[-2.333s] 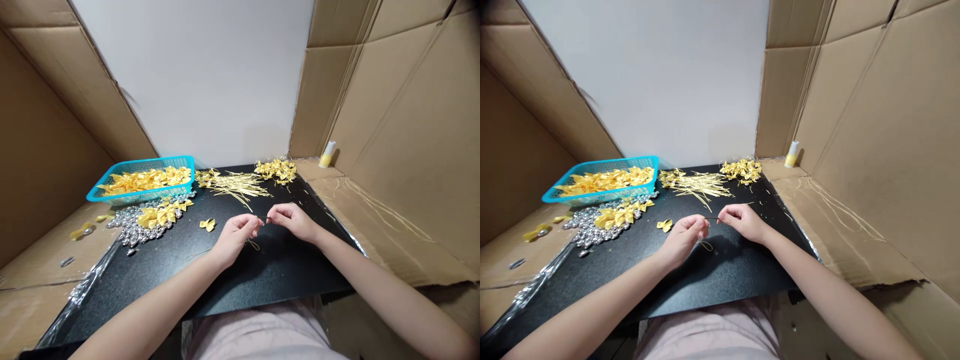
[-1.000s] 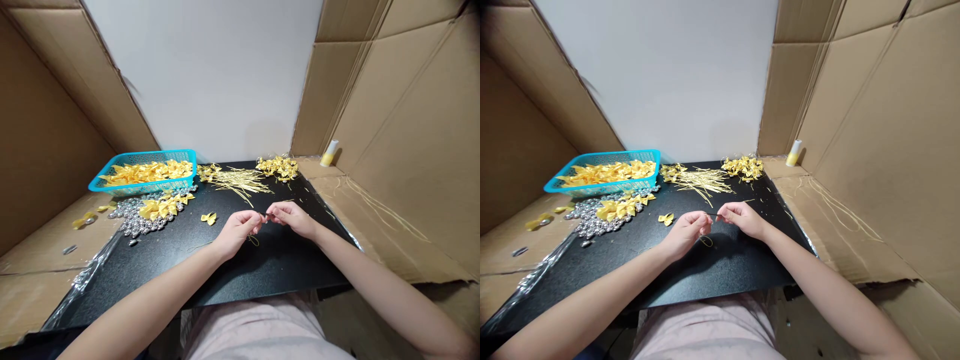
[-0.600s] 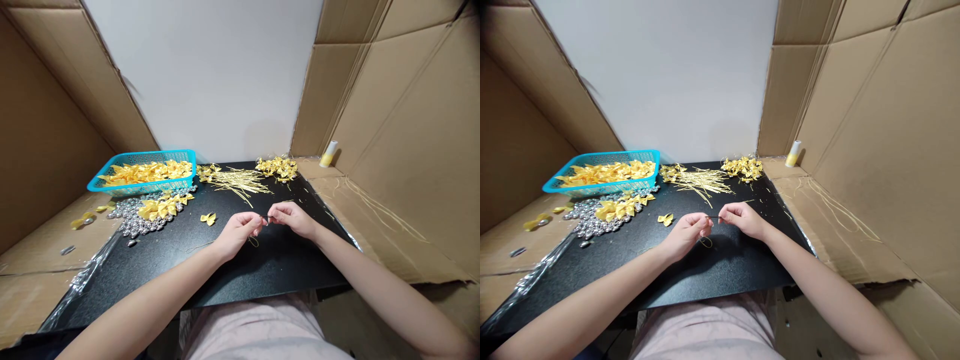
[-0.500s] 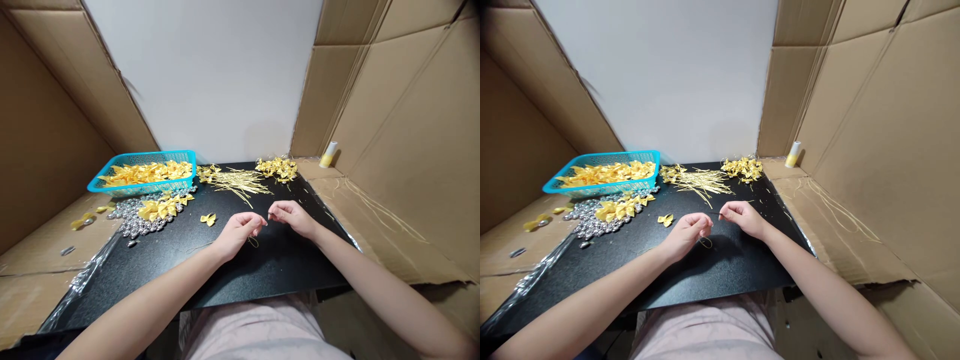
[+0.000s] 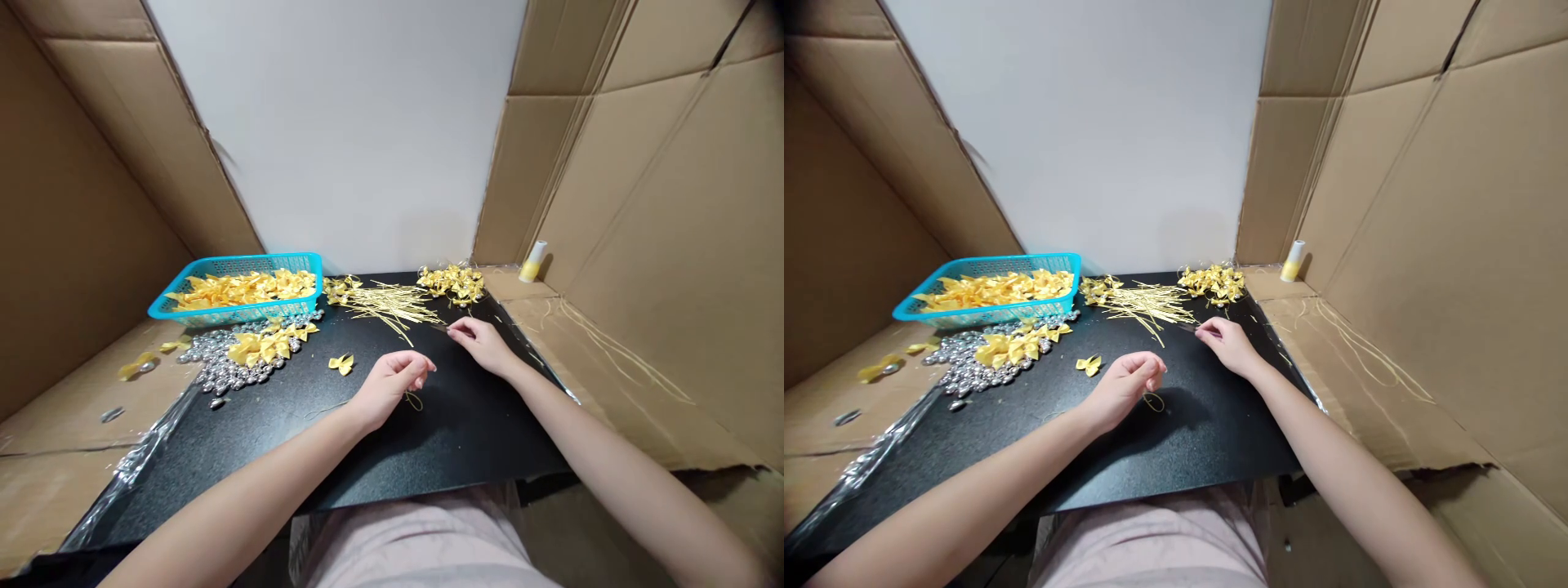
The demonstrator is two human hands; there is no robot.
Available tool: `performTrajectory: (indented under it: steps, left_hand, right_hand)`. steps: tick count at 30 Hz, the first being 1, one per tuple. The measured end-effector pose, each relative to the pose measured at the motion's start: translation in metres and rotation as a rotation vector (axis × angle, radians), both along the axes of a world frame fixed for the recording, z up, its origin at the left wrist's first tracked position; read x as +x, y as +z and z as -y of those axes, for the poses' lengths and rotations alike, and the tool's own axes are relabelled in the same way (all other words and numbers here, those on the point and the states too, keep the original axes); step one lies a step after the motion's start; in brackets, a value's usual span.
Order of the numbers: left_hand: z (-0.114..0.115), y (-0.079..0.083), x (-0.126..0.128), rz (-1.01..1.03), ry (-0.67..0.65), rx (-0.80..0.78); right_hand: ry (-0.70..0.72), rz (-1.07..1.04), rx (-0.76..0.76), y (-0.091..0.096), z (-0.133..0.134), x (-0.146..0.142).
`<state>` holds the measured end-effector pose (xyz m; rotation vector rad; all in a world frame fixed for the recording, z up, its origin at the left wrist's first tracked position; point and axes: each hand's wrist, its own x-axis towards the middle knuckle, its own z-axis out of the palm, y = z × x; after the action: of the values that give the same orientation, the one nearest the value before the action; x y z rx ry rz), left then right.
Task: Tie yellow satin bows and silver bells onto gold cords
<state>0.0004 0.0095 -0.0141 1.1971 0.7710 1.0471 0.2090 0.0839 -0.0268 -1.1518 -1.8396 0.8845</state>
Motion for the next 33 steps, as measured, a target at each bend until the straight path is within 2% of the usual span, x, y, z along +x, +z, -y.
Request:
performTrajectory:
  steps: [5,11,25,33]
  left_hand:
    - [-0.001,-0.001,0.000,0.008,-0.009,0.004]
    - [-0.002,-0.004,-0.002,0.019,-0.033,0.002]
    - [0.000,-0.002,0.000,0.027,-0.049,0.000]
    - [-0.002,-0.006,-0.001,0.027,-0.031,-0.008]
  right_hand:
    - [0.272,-0.065,-0.119,0.016,0.024,-0.009]
    - [0.393,-0.133,-0.176,0.021,0.031,-0.011]
    - [0.423,-0.154,-0.207,0.021,0.033,-0.014]
    - [0.289,-0.145,-0.138,0.013,0.023,-0.009]
